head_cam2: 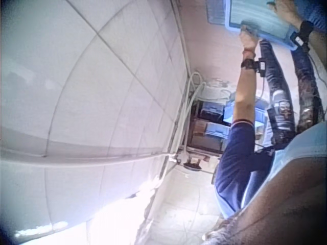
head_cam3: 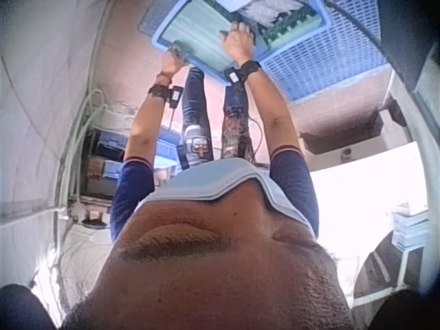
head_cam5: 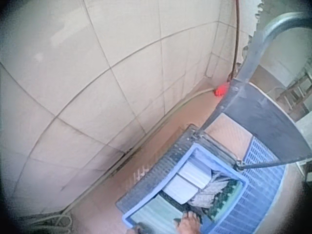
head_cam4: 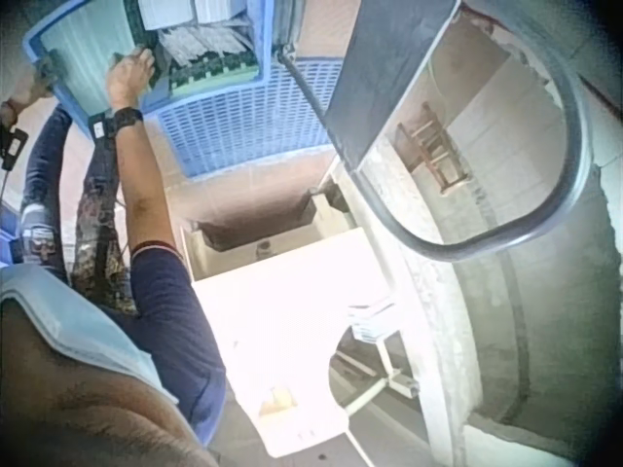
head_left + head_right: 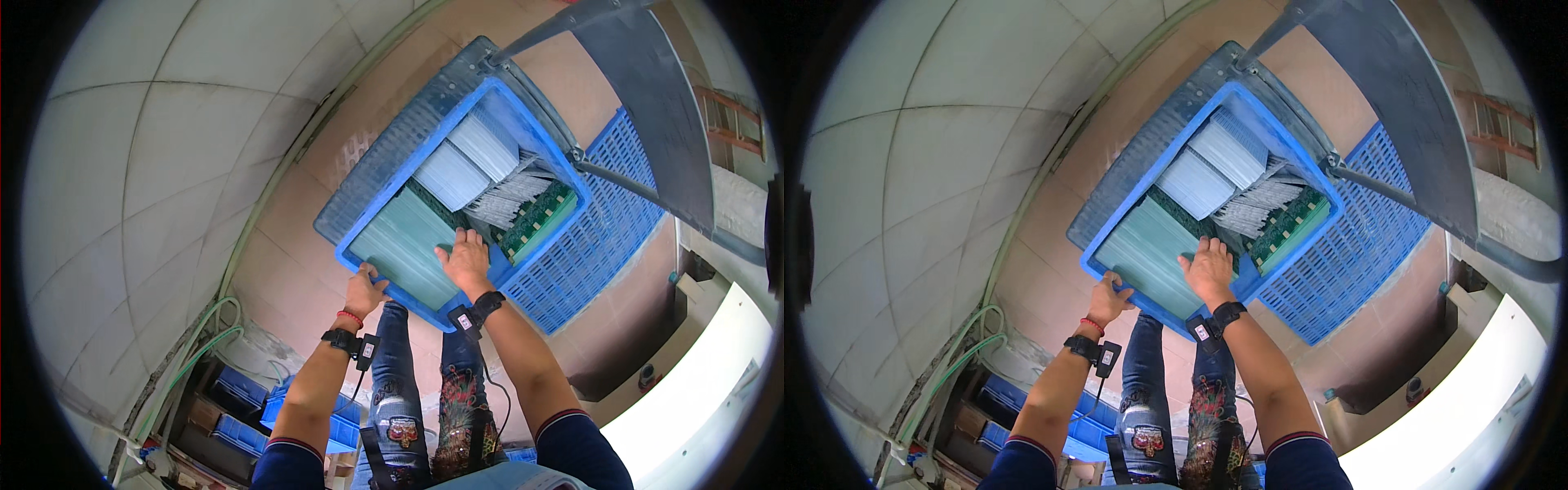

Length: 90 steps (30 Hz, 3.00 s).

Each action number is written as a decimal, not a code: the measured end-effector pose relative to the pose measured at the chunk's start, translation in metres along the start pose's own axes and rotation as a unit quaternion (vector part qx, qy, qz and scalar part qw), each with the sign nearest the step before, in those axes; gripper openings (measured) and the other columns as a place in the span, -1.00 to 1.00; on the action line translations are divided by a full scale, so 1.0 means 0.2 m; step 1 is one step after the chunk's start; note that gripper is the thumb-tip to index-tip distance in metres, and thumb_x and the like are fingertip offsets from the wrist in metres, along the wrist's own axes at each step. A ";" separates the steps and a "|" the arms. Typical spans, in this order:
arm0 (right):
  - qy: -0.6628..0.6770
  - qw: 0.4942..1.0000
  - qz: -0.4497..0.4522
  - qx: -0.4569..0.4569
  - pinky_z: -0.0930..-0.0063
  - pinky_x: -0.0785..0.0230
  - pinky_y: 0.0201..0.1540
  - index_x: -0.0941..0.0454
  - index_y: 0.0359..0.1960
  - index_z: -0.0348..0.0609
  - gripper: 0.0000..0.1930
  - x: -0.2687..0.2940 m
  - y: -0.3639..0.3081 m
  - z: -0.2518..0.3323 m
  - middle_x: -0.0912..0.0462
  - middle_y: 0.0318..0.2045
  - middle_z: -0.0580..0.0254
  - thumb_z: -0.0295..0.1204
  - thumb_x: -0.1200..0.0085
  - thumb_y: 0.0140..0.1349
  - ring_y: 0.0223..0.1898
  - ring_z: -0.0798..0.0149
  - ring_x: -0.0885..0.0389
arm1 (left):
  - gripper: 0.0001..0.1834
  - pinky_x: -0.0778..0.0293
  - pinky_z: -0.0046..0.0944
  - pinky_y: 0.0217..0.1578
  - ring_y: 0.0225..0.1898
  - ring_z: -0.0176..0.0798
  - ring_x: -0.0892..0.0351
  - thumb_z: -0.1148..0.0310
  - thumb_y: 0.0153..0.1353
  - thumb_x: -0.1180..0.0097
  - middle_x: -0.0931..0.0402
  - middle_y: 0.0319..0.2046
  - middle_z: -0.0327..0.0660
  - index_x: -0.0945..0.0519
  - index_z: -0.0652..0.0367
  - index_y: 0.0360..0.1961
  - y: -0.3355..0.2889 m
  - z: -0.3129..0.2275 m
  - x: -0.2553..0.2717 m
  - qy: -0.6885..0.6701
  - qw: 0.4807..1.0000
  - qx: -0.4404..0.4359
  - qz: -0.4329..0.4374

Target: The person is loading circuit boards into a manufacturing machine or testing station.

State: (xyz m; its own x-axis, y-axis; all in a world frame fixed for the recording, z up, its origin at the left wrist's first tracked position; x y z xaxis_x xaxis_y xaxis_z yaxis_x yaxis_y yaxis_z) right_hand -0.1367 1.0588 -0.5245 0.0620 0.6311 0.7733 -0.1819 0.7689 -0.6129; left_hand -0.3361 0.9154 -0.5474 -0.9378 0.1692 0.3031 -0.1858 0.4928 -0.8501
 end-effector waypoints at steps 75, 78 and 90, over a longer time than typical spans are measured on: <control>-0.102 0.980 -0.153 0.079 0.21 -0.39 -0.12 -0.19 0.05 -0.25 -0.34 0.92 0.73 -0.09 -0.45 -0.08 -0.02 -0.31 -0.21 -0.10 -0.07 0.02 -0.47 | -0.68 -0.53 -0.22 -0.50 -0.47 -0.11 -0.63 0.49 -0.03 -0.22 -0.53 -0.49 0.06 -0.40 0.30 -0.25 0.02 0.06 -0.08 -0.090 0.991 0.072 0.072; -0.079 0.976 -0.180 0.097 0.19 -0.39 -0.14 -0.19 0.06 -0.26 -0.33 1.07 0.56 -0.08 -0.47 -0.11 -0.07 -0.30 -0.21 -0.10 -0.10 -0.01 -0.49 | -0.74 -0.56 -0.29 -0.57 -0.50 -0.12 -0.63 0.54 0.03 -0.14 -0.51 -0.45 0.01 -0.37 0.32 -0.26 0.01 0.04 -0.08 -0.079 0.993 0.061 0.069; 0.599 0.800 -0.026 -0.016 0.45 -0.31 -0.05 -0.27 0.04 -0.30 -0.38 0.85 -0.41 -0.35 -0.49 -0.11 0.17 -0.46 -0.25 -0.10 -0.12 0.33 -0.47 | -0.36 -0.47 -0.21 -0.23 -0.24 -0.16 -0.54 0.18 0.04 -0.21 -0.48 -0.22 -0.02 -0.25 0.24 0.07 -0.40 -0.38 -0.07 -0.064 0.989 -0.074 0.108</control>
State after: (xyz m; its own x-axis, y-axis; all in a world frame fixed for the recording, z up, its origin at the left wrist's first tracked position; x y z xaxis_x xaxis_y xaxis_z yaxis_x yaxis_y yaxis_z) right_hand -0.0429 1.1096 -0.3544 0.9685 0.2287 0.0980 -0.1249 0.7873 -0.6037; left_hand -0.2848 0.9384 -0.4508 -0.9820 0.1799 0.0570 0.0587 0.5782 -0.8138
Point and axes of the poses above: each hand's wrist, its own y-axis towards the middle knuckle, its own x-axis out of the back of the hand, z = x × y, the point moved 10 cm from there along y, towards the middle knuckle
